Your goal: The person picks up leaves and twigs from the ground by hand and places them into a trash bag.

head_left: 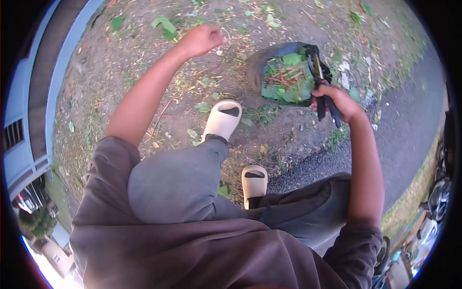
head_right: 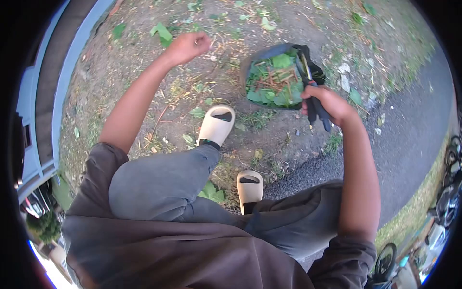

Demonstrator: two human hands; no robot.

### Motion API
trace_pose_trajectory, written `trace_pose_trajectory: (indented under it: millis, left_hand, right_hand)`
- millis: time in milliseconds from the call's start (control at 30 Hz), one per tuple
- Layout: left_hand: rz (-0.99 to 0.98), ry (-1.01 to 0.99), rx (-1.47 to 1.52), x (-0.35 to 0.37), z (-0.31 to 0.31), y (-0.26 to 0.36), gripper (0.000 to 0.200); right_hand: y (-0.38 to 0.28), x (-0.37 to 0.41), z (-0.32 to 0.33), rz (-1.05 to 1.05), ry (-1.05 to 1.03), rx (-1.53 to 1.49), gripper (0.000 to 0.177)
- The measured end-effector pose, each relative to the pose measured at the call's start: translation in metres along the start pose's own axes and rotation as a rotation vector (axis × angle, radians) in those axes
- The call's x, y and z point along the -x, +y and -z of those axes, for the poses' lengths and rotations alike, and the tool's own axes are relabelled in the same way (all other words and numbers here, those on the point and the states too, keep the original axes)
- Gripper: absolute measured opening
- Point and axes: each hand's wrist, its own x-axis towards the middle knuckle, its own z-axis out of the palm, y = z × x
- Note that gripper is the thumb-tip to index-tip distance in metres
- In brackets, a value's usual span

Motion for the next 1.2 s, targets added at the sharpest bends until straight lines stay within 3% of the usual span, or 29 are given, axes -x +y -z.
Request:
trace_pose_trajectory:
  millis: [67,133,300,500,600,833,900,1033,1100,1133,1200]
  left_hand:
    - [0.249,-0.173,-0.216,0.02,-0.022,-0.047,0.04]
    - [0.351,-0.372,-0.193,0.046,-0.053,-0.086,0.031]
    - [0.262,-0.172,-0.188,0.121,-0.1,-0.067,0.03]
    - [0.297,-0.321,-0.187,0.108,-0.134,-0.045,0.024]
    - [0.221,-0.236,-0.155,0.103,-0.149,-0.055,0.022]
    - [0.174,-0.264,-0.214,0.114,-0.152,-0.064,0.017]
    - [0.193,-0.108,-0.132,0.118,-0.152,-0.058,0.015]
    - [0.307,-0.151,-0.108,0.107,-0.134,-0.051,0.022]
    - [0.392,-0.186,0.514,0.099,-0.127,-0.047,0.023]
    - [0.388,-0.19,0.516,0.094,-0.127,-0.044,0.023]
    - [0.359,0.009,0.525,0.083,-0.128,-0.037,0.024]
  right_hand:
    - [-0.005,0.008,0.0,0.002,0.007,0.014,0.027]
    - [-0.005,0.011,-0.002,-0.004,-0.022,0.033,0.028]
    - [-0.01,0.009,-0.007,0.004,-0.048,0.072,0.03]
    - [-0.022,0.004,-0.027,-0.007,-0.105,0.106,0.032]
    - [-0.022,0.002,-0.031,0.008,-0.107,0.141,0.033]
    - [-0.016,-0.009,-0.023,0.006,-0.216,0.241,0.028]
    - [-0.016,-0.006,-0.026,0.009,-0.19,0.221,0.028]
    - [-0.02,0.001,-0.03,0.044,-0.16,0.203,0.028]
    - [-0.023,0.004,-0.032,0.042,-0.139,0.211,0.028]
    - [-0.022,0.006,-0.032,0.033,-0.122,0.217,0.029]
    - [-0.019,0.003,-0.028,0.033,-0.155,0.228,0.029]
